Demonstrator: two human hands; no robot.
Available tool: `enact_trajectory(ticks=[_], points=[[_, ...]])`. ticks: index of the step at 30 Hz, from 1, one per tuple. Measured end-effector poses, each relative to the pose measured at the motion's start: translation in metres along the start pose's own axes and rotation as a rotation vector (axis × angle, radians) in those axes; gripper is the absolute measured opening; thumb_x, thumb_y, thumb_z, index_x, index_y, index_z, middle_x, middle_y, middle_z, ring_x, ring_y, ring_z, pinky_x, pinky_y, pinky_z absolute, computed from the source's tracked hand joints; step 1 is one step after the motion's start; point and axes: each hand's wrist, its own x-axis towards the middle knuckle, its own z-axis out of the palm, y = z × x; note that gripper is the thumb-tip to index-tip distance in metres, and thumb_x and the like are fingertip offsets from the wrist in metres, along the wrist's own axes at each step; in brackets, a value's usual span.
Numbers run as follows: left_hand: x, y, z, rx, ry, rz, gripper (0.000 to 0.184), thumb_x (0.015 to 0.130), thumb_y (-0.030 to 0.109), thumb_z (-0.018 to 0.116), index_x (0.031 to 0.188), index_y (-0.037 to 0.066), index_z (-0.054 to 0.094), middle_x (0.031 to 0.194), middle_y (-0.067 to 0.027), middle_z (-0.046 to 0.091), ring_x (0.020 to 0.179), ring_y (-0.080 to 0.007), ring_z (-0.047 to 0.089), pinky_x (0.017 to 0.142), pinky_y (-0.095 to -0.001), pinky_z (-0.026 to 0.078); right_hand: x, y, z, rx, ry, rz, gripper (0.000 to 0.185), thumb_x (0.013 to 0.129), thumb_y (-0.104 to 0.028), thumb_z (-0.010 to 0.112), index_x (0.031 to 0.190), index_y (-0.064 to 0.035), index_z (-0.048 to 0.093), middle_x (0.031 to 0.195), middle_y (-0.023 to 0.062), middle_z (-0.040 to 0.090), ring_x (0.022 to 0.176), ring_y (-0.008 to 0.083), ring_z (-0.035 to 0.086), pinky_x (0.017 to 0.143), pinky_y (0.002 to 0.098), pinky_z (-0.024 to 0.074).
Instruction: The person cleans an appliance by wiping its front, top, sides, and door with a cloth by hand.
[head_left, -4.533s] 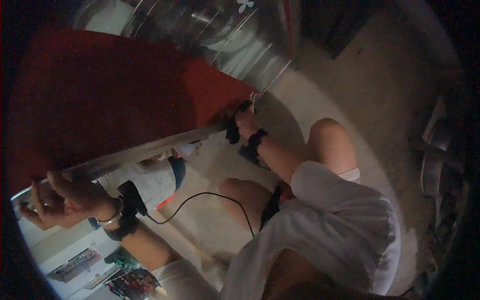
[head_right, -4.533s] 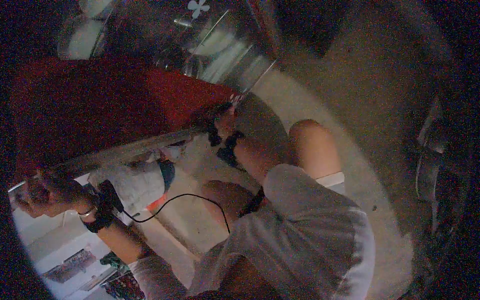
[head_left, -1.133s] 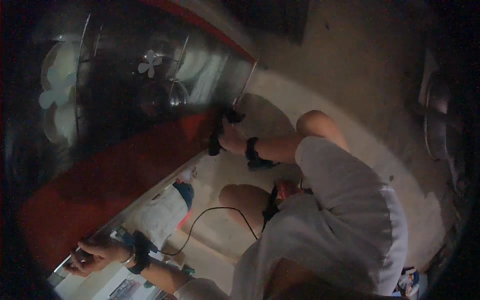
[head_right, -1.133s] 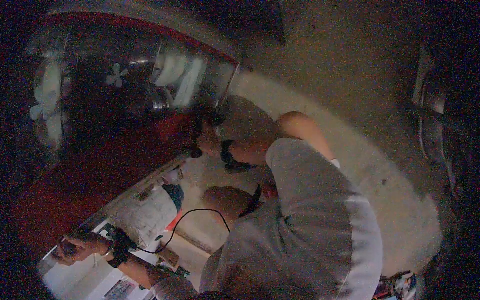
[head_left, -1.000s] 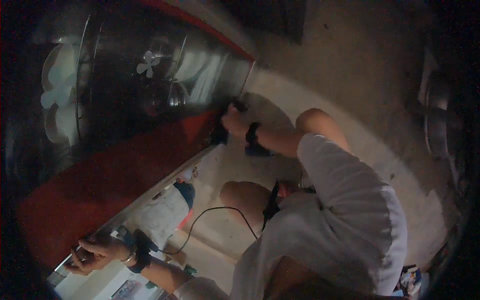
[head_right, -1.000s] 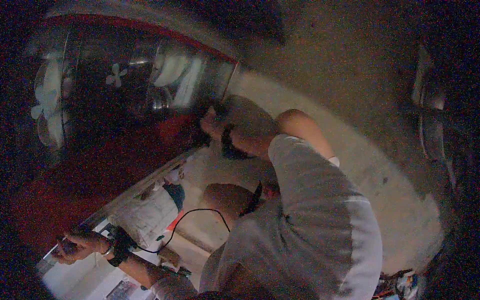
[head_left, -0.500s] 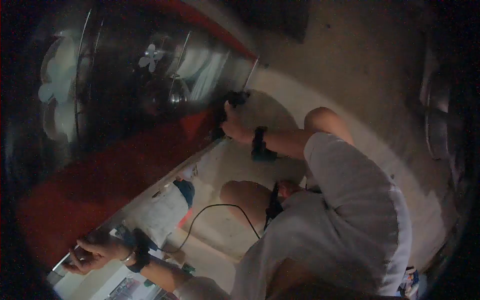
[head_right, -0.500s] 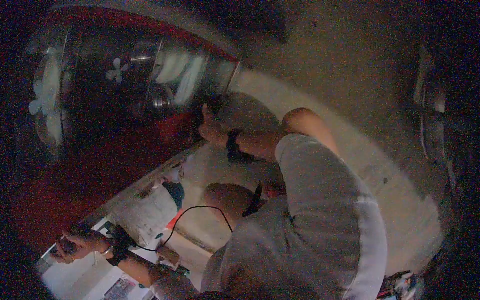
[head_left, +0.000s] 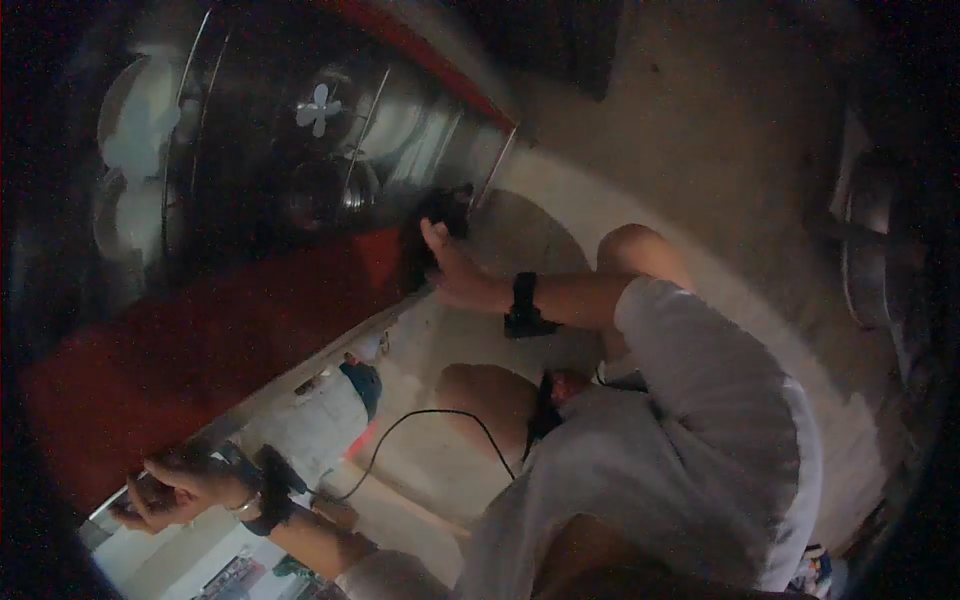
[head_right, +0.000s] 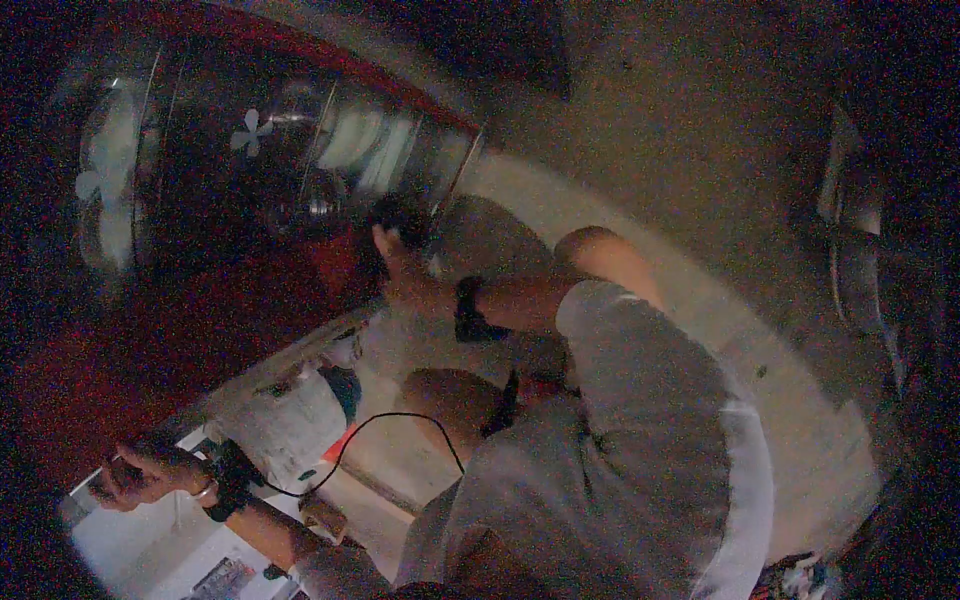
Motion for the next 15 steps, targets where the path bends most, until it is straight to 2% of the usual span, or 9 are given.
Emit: enact_trajectory(ticks=[1,3,5,7,8,10,12,13,15], points=[[0.001,0.003,0.0,0.004,-0.004,0.005,0.026,0.076,0.013,0.066,0.094,0.0,0.054,0.129,-0.0149,0.029,0.107,-0.0228,0.042,0.083,-0.0343,0.044,0.002,-0.006,0.001,-0.009,0.052,0.126,0.07,0.071,0.003,0.044,0.134,0.0032,0.013,0.14,0.0211,0.014,0.132,0.0259,0.01,0.106,0.0337,0.0087],[0.004,0.012,0.006,-0.039,0.03,-0.079,0.027,0.075,0.013,0.067,0.095,0.001,0.054,0.129,-0.0149,0.028,0.111,-0.0231,0.039,0.088,-0.0362,0.041,0.02,0.018,0.003,-0.176,0.325,0.018,0.07,0.068,0.006,0.044,0.133,0.0026,0.018,0.134,0.0221,0.027,0.127,0.0283,0.023,0.104,0.0366,0.0166],[0.006,0.014,0.008,-0.042,0.037,-0.056,0.026,0.075,0.013,0.067,0.094,0.001,0.054,0.129,-0.0151,0.028,0.112,-0.0234,0.039,0.088,-0.0363,0.041,0.061,0.047,-0.048,0.016,0.434,0.021,0.066,0.069,0.007,0.042,0.132,0.0027,0.021,0.127,0.0203,0.037,0.119,0.0296,0.034,0.1,0.0372,0.0252],[0.007,0.013,0.008,-0.046,0.051,-0.031,0.026,0.075,0.014,0.067,0.094,0.001,0.054,0.129,-0.0153,0.027,0.112,-0.0237,0.039,0.088,-0.0364,0.041,0.09,0.097,-0.07,0.641,0.221,0.121,0.068,0.071,0.005,0.044,0.133,0.002,0.018,0.127,0.0189,0.036,0.118,0.0278,0.034,0.099,0.034,0.0271],[0.009,0.01,0.007,-0.009,0.04,0.018,0.026,0.075,0.014,0.067,0.094,0.0,0.054,0.129,-0.0153,0.027,0.111,-0.0241,0.04,0.086,-0.036,0.042,0.098,0.089,-0.084,0.919,0.149,0.22,0.068,0.072,0.004,0.045,0.134,0.0016,0.017,0.128,0.0182,0.036,0.117,0.0269,0.035,0.098,0.0324,0.0281],[0.01,0.006,0.007,0.023,0.041,0.066,0.027,0.075,0.013,0.067,0.093,-0.001,0.055,0.129,-0.0153,0.027,0.11,-0.0245,0.041,0.085,-0.0356,0.043,0.077,0.054,-0.07,0.047,0.467,0.092,0.071,0.072,0.003,0.044,0.136,0.0006,0.012,0.134,0.0176,0.028,0.124,0.0273,0.027,0.102,0.0321,0.0218],[0.005,0.005,0.01,-0.09,0.059,-0.011,0.028,0.075,0.013,0.067,0.093,-0.004,0.054,0.128,-0.0149,0.028,0.108,-0.0249,0.044,0.081,-0.0337,0.046,0.045,0.022,-0.031,-0.054,0.259,-0.018,0.079,0.068,0.004,0.046,0.135,0.0038,0.004,0.141,0.0202,0.008,0.132,0.0292,0.007,0.106,0.032,0.0067],[0.005,0.008,0.011,-0.097,0.065,-0.018,0.028,0.075,0.013,0.067,0.093,-0.004,0.054,0.128,-0.0149,0.028,0.108,-0.0249,0.044,0.081,-0.0337,0.046,0.022,0.018,-0.008,-0.259,0.252,-0.249,0.081,0.066,0.005,0.046,0.135,0.0038,0.004,0.141,0.0233,0.006,0.132,0.0314,0.006,0.106,0.0334,0.0068],[0.007,0.014,0.01,-0.034,0.058,-0.02,0.029,0.075,0.012,0.067,0.093,-0.005,0.053,0.128,-0.0144,0.029,0.105,-0.024,0.045,0.078,-0.0324,0.047,0.0,-0.023,0.001,-0.138,-0.197,0.023,0.077,0.066,0.004,0.047,0.135,0.0037,0.011,0.139,0.0252,0.011,0.131,0.0336,0.006,0.106,0.036,0.0075]])
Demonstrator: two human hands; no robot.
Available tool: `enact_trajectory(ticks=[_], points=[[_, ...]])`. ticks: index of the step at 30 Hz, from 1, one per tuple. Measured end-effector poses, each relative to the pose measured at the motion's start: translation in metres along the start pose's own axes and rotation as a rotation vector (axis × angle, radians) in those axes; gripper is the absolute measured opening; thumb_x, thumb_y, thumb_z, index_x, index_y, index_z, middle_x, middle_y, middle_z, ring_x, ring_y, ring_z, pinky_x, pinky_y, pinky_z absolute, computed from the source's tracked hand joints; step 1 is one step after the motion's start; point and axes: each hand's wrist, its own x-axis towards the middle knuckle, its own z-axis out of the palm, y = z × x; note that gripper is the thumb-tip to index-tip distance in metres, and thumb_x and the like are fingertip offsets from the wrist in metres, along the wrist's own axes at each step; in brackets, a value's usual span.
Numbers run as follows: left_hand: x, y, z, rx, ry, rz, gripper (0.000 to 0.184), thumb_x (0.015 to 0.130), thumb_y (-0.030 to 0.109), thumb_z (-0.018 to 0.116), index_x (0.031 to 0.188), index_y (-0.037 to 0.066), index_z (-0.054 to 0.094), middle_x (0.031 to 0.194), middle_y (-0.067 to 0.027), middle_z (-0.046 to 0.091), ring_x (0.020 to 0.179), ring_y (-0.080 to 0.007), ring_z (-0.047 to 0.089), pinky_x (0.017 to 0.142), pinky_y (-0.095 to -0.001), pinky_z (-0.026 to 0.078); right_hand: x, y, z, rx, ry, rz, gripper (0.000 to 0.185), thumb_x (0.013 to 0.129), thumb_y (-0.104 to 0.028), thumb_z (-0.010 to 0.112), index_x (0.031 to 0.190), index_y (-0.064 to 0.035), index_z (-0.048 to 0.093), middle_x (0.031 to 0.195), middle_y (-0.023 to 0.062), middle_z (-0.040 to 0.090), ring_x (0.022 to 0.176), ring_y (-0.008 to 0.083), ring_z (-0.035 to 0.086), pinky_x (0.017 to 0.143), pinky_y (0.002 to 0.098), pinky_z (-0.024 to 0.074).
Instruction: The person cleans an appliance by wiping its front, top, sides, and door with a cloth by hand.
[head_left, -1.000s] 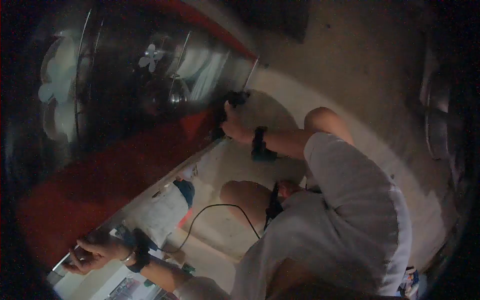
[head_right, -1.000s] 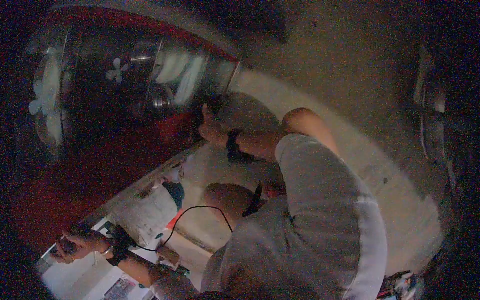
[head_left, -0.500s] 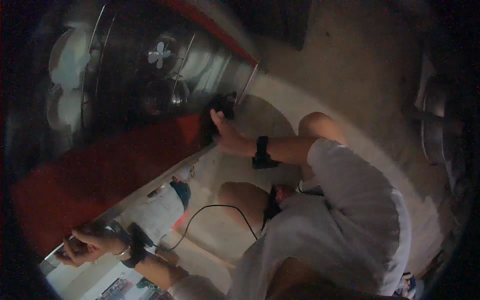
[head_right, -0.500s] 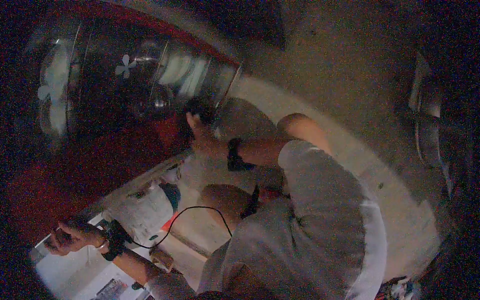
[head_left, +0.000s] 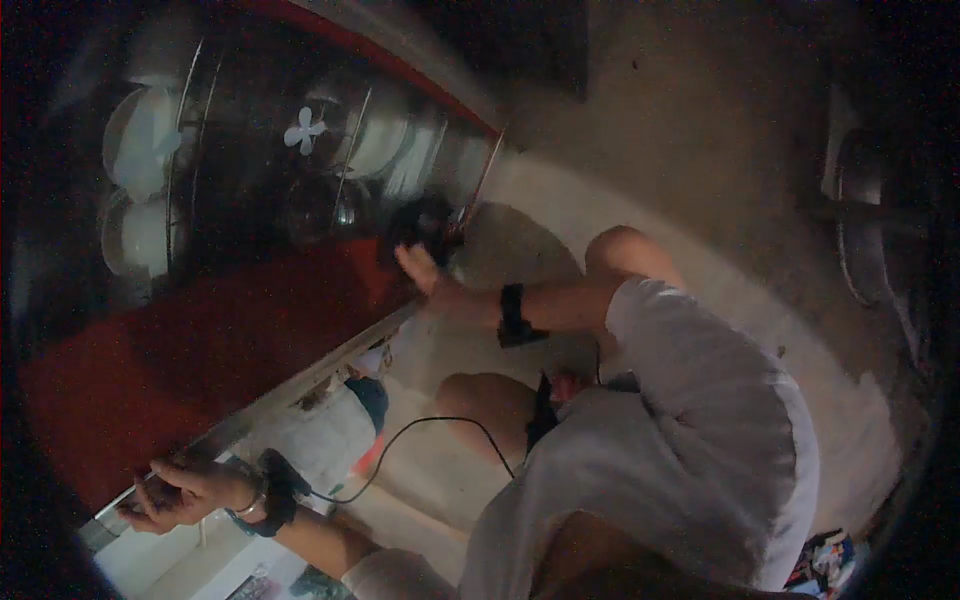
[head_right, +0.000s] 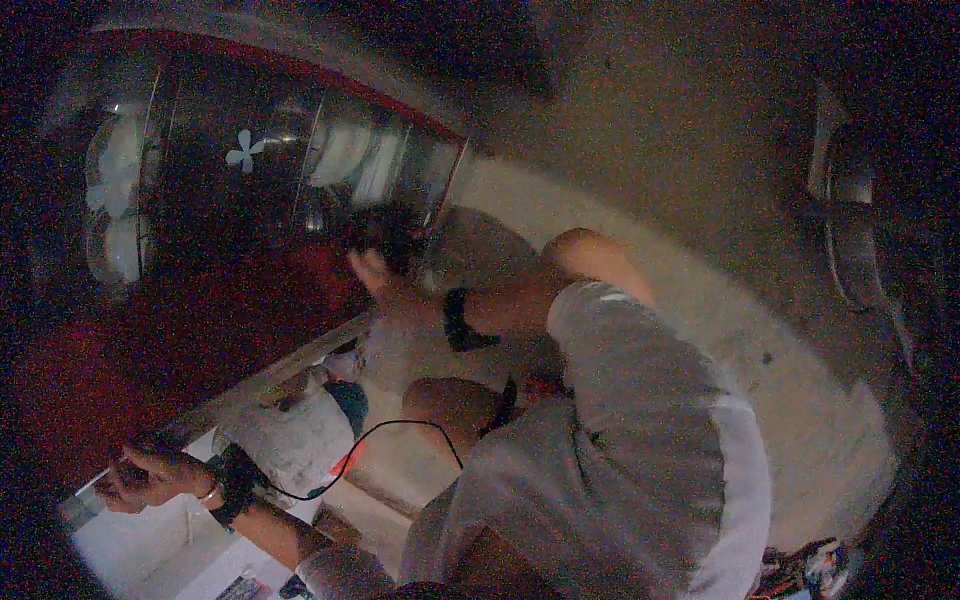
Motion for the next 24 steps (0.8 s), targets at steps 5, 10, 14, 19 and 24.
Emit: enact_trajectory(ticks=[5,10,14,19,24], points=[[-0.003,-0.016,-0.005,-0.026,-0.032,0.017,0.028,0.076,0.013,0.067,0.093,-0.004,0.052,0.128,-0.0142,0.029,0.101,-0.0231,0.046,0.076,-0.0307,0.048,0.015,0.03,0.008,-0.07,0.429,-0.314,0.074,0.07,0.003,0.047,0.135,0.002,0.012,0.138,0.0273,0.014,0.131,0.0347,0.009,0.106,0.0363,0.0099],[0.0,-0.005,-0.002,0.003,-0.042,0.064,0.028,0.076,0.014,0.066,0.093,-0.003,0.052,0.128,-0.0139,0.029,0.097,-0.0212,0.047,0.074,-0.0299,0.048,0.061,0.038,-0.096,0.117,0.68,0.07,0.072,0.07,0.005,0.04,0.135,0.0018,0.008,0.139,0.0268,0.011,0.131,0.0339,0.008,0.106,0.0362,0.0079],[-0.001,-0.001,-0.002,-0.034,-0.008,-0.002,0.026,0.076,0.016,0.066,0.092,-0.001,0.054,0.128,-0.0146,0.03,0.105,-0.0209,0.042,0.074,-0.0301,0.047,0.051,0.026,-0.064,0.054,0.628,0.016,0.075,0.067,0.007,0.038,0.135,0.0039,0.006,0.139,0.0258,0.01,0.131,0.0337,0.007,0.107,0.0344,0.0056],[0.001,0.0,-0.002,0.085,-0.011,0.039,0.026,0.076,0.017,0.067,0.091,-0.001,0.055,0.127,-0.016,0.031,0.106,-0.0211,0.042,0.073,-0.0304,0.047,-0.023,-0.019,0.041,-0.25,0.077,-0.332,0.052,0.066,-0.001,0.052,0.116,0.0078,0.041,0.111,0.0253,0.042,0.112,0.0391,0.035,0.095,0.0466,0.029],[0.001,0.006,0.001,-0.034,-0.008,-0.053,0.026,0.076,0.016,0.067,0.091,-0.001,0.055,0.127,-0.0165,0.032,0.103,-0.0203,0.044,0.075,-0.0307,0.046,0.007,-0.013,0.009,-0.363,0.418,-0.248,0.058,0.066,0.002,0.052,0.121,0.0074,0.035,0.118,0.0279,0.037,0.115,0.0418,0.032,0.098,0.0472,0.0246]])
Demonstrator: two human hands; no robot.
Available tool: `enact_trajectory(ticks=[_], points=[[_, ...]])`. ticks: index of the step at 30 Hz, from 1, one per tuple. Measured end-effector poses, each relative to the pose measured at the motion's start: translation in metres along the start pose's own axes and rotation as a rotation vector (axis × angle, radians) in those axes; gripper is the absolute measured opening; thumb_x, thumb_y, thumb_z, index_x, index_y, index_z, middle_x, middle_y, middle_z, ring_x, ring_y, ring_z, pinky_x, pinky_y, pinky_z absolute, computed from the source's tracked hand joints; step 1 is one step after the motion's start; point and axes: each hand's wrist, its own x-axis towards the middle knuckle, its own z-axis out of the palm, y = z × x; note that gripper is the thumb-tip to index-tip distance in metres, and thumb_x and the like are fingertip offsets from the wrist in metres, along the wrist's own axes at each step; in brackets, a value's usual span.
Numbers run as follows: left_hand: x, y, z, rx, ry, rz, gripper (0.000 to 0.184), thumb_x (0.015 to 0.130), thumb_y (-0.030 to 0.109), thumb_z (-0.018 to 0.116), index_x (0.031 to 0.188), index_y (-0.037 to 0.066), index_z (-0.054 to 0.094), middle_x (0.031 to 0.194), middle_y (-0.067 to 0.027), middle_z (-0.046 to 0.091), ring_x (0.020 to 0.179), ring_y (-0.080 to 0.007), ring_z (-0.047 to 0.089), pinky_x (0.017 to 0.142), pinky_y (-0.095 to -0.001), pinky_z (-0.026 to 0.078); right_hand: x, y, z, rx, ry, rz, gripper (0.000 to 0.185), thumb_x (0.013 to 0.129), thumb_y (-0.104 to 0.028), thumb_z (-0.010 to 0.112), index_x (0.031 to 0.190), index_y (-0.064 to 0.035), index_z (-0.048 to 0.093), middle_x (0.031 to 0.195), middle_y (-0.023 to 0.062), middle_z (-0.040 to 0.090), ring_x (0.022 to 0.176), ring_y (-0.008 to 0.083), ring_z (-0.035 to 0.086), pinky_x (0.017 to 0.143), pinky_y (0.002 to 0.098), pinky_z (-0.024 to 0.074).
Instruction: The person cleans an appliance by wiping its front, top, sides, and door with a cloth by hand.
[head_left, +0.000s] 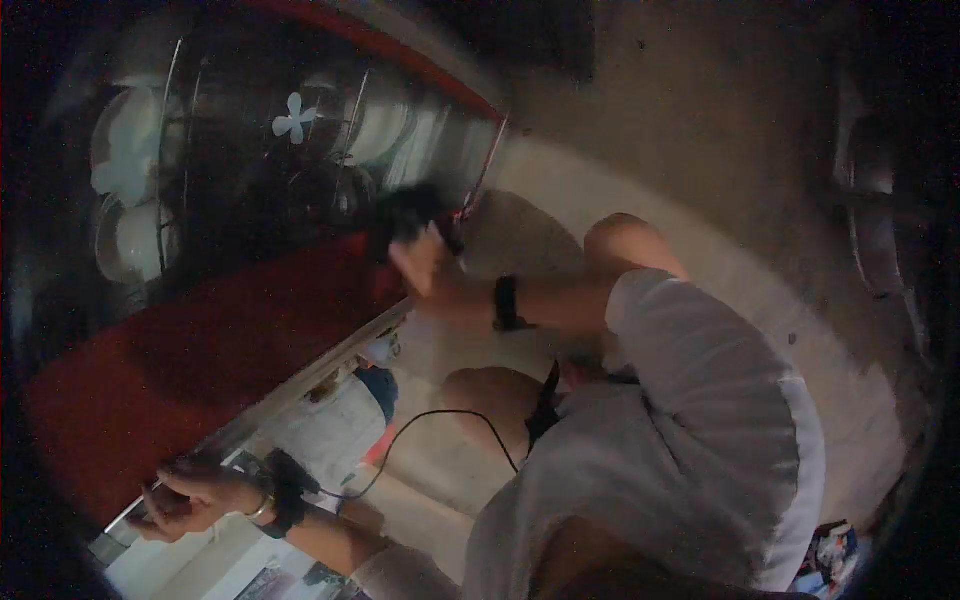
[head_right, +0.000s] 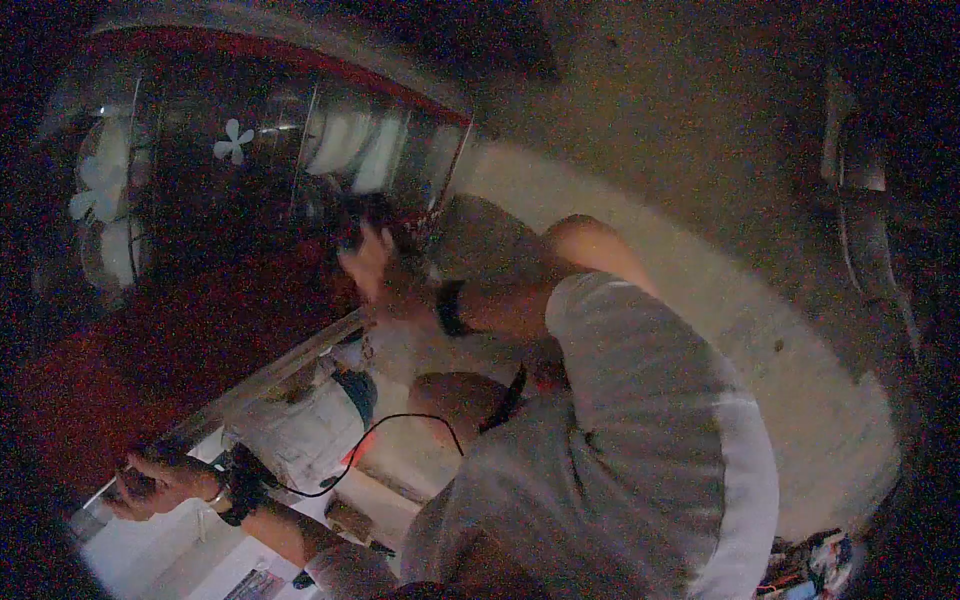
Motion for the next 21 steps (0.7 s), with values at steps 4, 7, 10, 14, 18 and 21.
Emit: enact_trajectory(ticks=[4,7,10,14,18,21], points=[[0.003,-0.013,-0.002,0.026,-0.003,0.1,0.026,0.075,0.015,0.068,0.09,-0.002,0.054,0.127,-0.0159,0.032,0.096,-0.019,0.047,0.077,-0.0302,0.046,0.064,0.054,-0.045,0.156,0.345,0.194,0.072,0.065,0.008,0.044,0.132,0.0053,0.017,0.133,0.031,0.021,0.128,0.0397,0.014,0.106,0.0399,0.0131],[0.001,-0.015,-0.005,0.077,0.005,0.051,0.026,0.075,0.013,0.068,0.09,-0.003,0.053,0.127,-0.016,0.032,0.093,-0.0186,0.049,0.078,-0.0309,0.047,0.087,0.089,-0.058,0.275,0.411,0.277,0.074,0.067,0.004,0.047,0.133,0.0038,0.015,0.136,0.0297,0.015,0.128,0.042,0.012,0.106,0.0409,0.0119],[0.001,-0.014,0.0,-0.043,0.039,0.067,0.025,0.074,0.011,0.067,0.089,-0.003,0.054,0.126,-0.0161,0.032,0.095,-0.0194,0.05,0.08,-0.0318,0.047,0.034,0.035,-0.015,0.154,0.186,0.331,0.072,0.07,0.003,0.045,0.134,0.0018,0.013,0.135,0.0292,0.017,0.126,0.0422,0.018,0.104,0.0415,0.02],[0.003,-0.007,-0.001,0.033,0.015,0.039,0.023,0.074,0.01,0.068,0.088,-0.003,0.055,0.126,-0.0165,0.033,0.101,-0.0206,0.048,0.081,-0.033,0.046,-0.01,0.025,0.008,0.139,-0.108,0.205,0.073,0.068,0.004,0.049,0.132,0.0062,0.016,0.134,0.0302,0.02,0.126,0.0421,0.018,0.105,0.0403,0.0179],[0.005,-0.017,-0.003,0.073,0.023,0.138,0.023,0.074,0.011,0.068,0.088,-0.002,0.056,0.126,-0.0167,0.033,0.107,-0.0229,0.044,0.085,-0.0342,0.044,0.046,0.059,-0.032,0.2,0.088,0.551,0.072,0.068,0.0,0.048,0.131,0.0091,0.015,0.133,0.0302,0.023,0.125,0.0403,0.021,0.104,0.0361,0.0196],[0.007,-0.01,-0.002,0.074,0.005,0.18,0.023,0.074,0.012,0.068,0.088,-0.001,0.057,0.126,-0.0165,0.033,0.111,-0.0237,0.04,0.088,-0.0342,0.042,0.069,0.107,-0.056,0.344,0.173,0.563,0.073,0.068,0.001,0.045,0.133,0.0074,0.01,0.134,0.0298,0.021,0.127,0.0377,0.019,0.105,0.033,0.0187]])
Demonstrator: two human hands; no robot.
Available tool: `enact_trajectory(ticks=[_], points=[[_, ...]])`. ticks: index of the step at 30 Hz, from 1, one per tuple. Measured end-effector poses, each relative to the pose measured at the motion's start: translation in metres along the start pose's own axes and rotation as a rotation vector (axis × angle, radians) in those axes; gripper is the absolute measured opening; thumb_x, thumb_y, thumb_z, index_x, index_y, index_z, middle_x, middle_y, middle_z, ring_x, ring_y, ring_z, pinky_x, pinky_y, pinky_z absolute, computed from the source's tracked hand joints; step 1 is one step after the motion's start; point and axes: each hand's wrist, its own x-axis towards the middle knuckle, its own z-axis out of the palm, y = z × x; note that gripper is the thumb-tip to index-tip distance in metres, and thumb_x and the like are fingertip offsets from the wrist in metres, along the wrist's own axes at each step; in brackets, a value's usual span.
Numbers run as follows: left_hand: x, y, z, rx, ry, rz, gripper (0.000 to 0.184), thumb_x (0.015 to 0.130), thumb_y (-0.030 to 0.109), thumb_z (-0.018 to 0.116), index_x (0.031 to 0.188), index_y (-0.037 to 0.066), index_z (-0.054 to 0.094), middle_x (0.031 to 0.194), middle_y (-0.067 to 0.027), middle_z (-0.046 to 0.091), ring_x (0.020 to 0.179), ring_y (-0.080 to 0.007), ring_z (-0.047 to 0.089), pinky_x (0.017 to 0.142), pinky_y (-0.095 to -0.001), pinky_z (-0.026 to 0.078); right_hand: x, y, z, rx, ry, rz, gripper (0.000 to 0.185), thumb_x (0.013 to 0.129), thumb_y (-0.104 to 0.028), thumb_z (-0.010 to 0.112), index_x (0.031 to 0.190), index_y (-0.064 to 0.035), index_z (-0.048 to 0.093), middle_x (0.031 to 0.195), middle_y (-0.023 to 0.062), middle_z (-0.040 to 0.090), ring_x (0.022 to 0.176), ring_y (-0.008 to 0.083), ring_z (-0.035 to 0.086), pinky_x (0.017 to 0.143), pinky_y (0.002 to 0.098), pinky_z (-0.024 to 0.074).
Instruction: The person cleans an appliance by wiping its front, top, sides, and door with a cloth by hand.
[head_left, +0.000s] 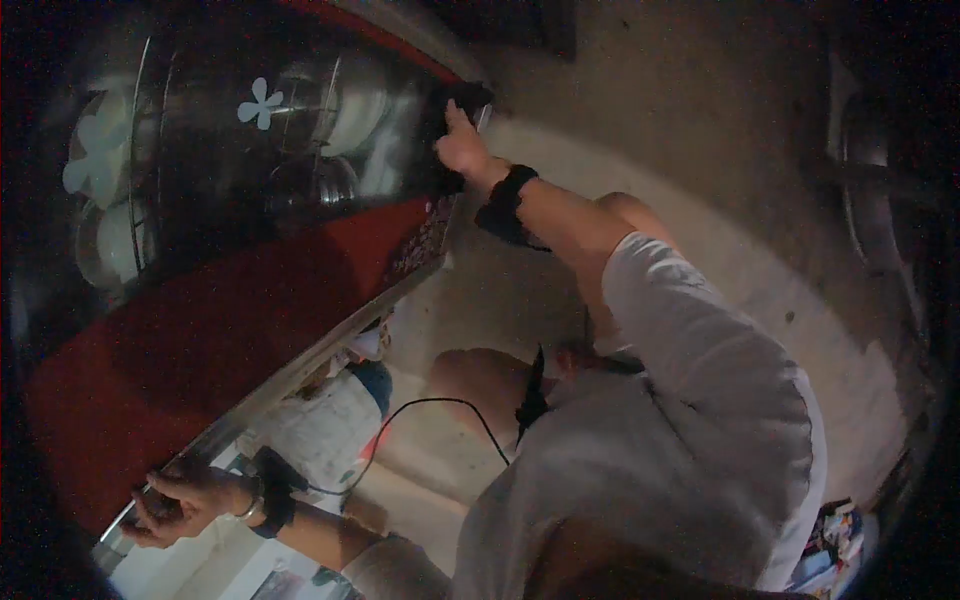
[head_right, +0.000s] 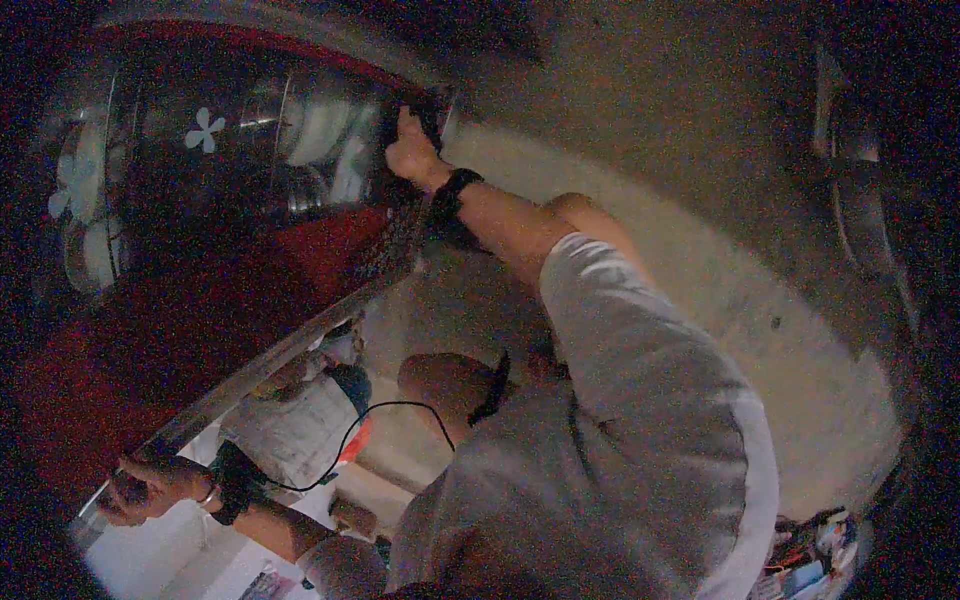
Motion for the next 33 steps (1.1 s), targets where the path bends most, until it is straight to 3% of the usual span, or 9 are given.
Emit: enact_trajectory(ticks=[7,9,12,14,18,20,23,28,33], points=[[0.0,0.006,-0.005,0.208,-0.1,-0.045,0.022,0.074,0.014,0.069,0.088,0.001,0.058,0.126,-0.0164,0.033,0.11,-0.0227,0.04,0.086,-0.0339,0.042,-0.089,-0.055,0.029,-0.174,-0.266,-0.01,0.077,0.066,0.004,0.044,0.134,0.0029,0.008,0.138,0.0261,0.01,0.128,0.0388,0.014,0.104,0.0366,0.0192],[-0.004,0.011,0.003,-0.139,0.04,-0.194,0.023,0.073,0.015,0.069,0.088,0.001,0.059,0.126,-0.0166,0.034,0.11,-0.0219,0.039,0.086,-0.0344,0.041,-0.093,-0.052,0.026,-0.223,-0.331,-0.025,0.077,0.066,0.004,0.045,0.134,0.0029,0.01,0.138,0.026,0.011,0.128,0.0395,0.015,0.103,0.0374,0.0212],[-0.002,-0.006,-0.009,0.105,-0.074,-0.024,0.023,0.074,0.014,0.068,0.089,0.001,0.059,0.126,-0.0166,0.034,0.11,-0.0211,0.039,0.085,-0.0339,0.042,-0.075,-0.025,0.024,-0.3,-0.336,-0.149,0.076,0.065,0.004,0.047,0.133,0.0036,0.013,0.137,0.0266,0.015,0.126,0.0398,0.019,0.102,0.0369,0.0238],[-0.006,-0.011,-0.008,0.087,-0.061,-0.041,0.022,0.074,0.014,0.068,0.089,0.001,0.059,0.126,-0.0166,0.033,0.11,-0.0211,0.039,0.085,-0.0345,0.042,-0.048,-0.001,0.027,-0.271,0.017,-0.208,0.075,0.065,0.002,0.048,0.133,0.0025,0.016,0.133,0.0269,0.022,0.124,0.0384,0.025,0.101,0.035,0.0261],[0.005,0.0,-0.006,0.101,-0.081,0.059,0.022,0.074,0.013,0.068,0.088,-0.001,0.057,0.126,-0.0166,0.032,0.1,-0.0203,0.045,0.078,-0.0332,0.046,-0.007,-0.008,-0.002,-0.019,0.04,-0.036,0.074,0.067,0.001,0.048,0.133,0.003,0.016,0.13,0.0278,0.026,0.122,0.041,0.027,0.102,0.0359,0.0239],[-0.003,-0.004,-0.002,0.013,-0.028,-0.006,0.023,0.075,0.012,0.067,0.089,-0.002,0.056,0.127,-0.0168,0.031,0.094,-0.0199,0.048,0.075,-0.032,0.047,-0.041,-0.018,0.022,-0.131,0.108,-0.29,0.073,0.065,0.002,0.049,0.132,0.004,0.02,0.124,0.0281,0.031,0.118,0.0435,0.03,0.1,0.04,0.0259],[-0.005,0.003,0.002,-0.122,0.014,-0.115,0.024,0.076,0.01,0.066,0.09,-0.004,0.054,0.128,-0.0171,0.03,0.082,-0.0184,0.051,0.067,-0.029,0.049,-0.095,-0.059,0.025,-0.245,-0.223,-0.362,0.082,0.061,-0.001,0.057,0.132,0.0037,0.017,0.13,0.0337,0.02,0.125,0.0451,0.017,0.104,0.044,0.0192],[0.002,0.014,0.003,0.013,-0.004,-0.079,0.024,0.078,0.013,0.064,0.089,-0.004,0.053,0.13,-0.0177,0.028,0.106,-0.0238,0.043,0.081,-0.0355,0.044,-0.081,-0.057,0.008,-0.371,-0.334,-0.453,0.076,0.062,0.006,0.05,0.132,0.0022,0.021,0.13,0.0282,0.026,0.127,0.0404,0.016,0.104,0.0406,0.0178],[0.0,0.013,0.001,0.01,0.005,-0.071,0.026,0.075,0.017,0.066,0.089,-0.002,0.055,0.129,-0.0173,0.031,0.118,-0.0258,0.033,0.093,-0.0373,0.035,-0.011,-0.032,-0.006,-0.024,0.106,-0.259,0.076,0.066,0.005,0.047,0.135,-0.0002,0.016,0.138,0.0258,0.015,0.13,0.0374,0.01,0.106,0.0375,0.0116]])
